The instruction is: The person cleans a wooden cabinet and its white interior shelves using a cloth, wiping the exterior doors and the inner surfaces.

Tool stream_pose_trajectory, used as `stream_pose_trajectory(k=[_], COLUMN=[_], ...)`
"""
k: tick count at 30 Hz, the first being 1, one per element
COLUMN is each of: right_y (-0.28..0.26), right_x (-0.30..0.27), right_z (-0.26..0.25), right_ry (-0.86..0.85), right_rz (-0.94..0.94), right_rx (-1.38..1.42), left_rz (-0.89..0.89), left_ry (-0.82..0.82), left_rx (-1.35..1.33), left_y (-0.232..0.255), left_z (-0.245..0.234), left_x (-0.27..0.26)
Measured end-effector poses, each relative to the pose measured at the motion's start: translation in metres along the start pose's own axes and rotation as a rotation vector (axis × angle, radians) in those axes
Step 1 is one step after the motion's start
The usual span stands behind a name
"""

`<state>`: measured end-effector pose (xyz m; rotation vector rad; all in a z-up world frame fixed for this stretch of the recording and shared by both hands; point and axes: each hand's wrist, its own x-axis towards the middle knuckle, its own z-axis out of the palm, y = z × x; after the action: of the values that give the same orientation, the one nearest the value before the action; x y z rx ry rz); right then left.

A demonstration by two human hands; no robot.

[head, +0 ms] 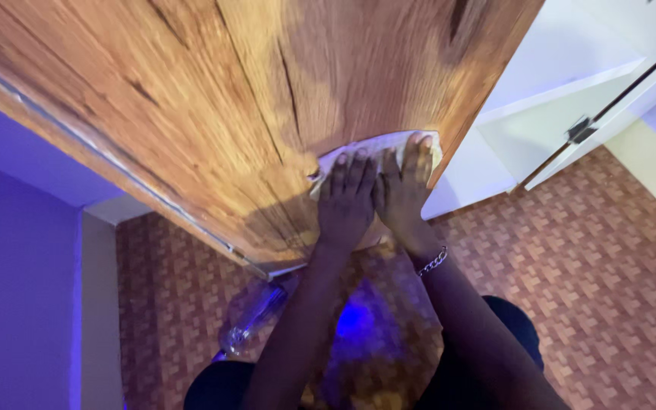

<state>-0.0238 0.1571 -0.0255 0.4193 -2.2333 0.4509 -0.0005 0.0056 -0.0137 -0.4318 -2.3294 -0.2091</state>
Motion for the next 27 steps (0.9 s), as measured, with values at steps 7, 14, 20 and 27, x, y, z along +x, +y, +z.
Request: stream_pose_trajectory(k=[7, 14, 20, 27], right_y=[0.001, -0.039, -0.12, -0.161], right_x=[-0.028, 0.089, 0.137, 0.076], right_z=[0.016, -0.045, -0.044, -0.002], right_ry=[0.041, 0.089, -0.052, 0.012], right_rz=[-0.057, -0.108, -0.159, -0.385], right_rx=[-0.014, 0.074, -0.024, 0.051], left_rz=[0.015, 0.011, -0.122, -0.236], left_ry=[-0.095, 0.033, 0.069, -0.006], left_rx=[0.043, -0.082, 0.075, 0.13], left_y=[0.006, -0.029, -0.094, -0.121], left_z=[-0.009, -0.096, -0.151, -0.102], left_x=[-0.016, 0.075, 0.076, -0.033])
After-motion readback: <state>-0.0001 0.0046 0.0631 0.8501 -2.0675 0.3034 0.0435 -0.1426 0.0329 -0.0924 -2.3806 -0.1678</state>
